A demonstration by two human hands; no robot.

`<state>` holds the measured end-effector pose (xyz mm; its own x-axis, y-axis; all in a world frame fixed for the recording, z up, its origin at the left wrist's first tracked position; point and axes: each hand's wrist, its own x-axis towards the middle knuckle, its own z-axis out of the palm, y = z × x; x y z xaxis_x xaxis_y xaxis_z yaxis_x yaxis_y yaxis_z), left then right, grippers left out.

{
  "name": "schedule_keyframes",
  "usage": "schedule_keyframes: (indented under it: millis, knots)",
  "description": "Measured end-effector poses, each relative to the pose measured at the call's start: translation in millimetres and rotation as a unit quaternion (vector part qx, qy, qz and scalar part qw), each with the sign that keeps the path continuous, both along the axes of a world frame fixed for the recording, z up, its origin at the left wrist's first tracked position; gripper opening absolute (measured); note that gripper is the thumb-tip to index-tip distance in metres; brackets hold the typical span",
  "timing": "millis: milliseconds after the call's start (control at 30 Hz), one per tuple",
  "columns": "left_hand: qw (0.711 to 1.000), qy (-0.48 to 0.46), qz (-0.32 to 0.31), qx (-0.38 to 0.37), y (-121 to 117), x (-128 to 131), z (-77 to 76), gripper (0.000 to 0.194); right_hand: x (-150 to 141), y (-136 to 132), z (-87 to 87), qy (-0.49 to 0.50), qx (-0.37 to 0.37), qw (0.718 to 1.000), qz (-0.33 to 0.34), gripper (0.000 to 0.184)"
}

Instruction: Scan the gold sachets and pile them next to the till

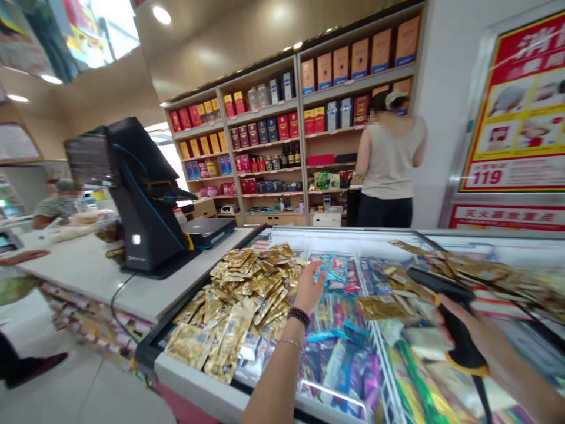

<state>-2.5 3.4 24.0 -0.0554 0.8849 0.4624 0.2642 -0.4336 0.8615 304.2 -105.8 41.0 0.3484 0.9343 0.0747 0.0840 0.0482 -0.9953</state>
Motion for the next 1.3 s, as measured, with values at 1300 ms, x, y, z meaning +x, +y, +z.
schedule_keyframes:
  millis: [1300]
  knots:
    - [0.949, -0.262, -0.032, -0.174, 15.6, 58.8, -27.4, 0.028, -59.8, 25.2, -7.0, 0.047, 0.027, 0.996, 0.073, 0.049]
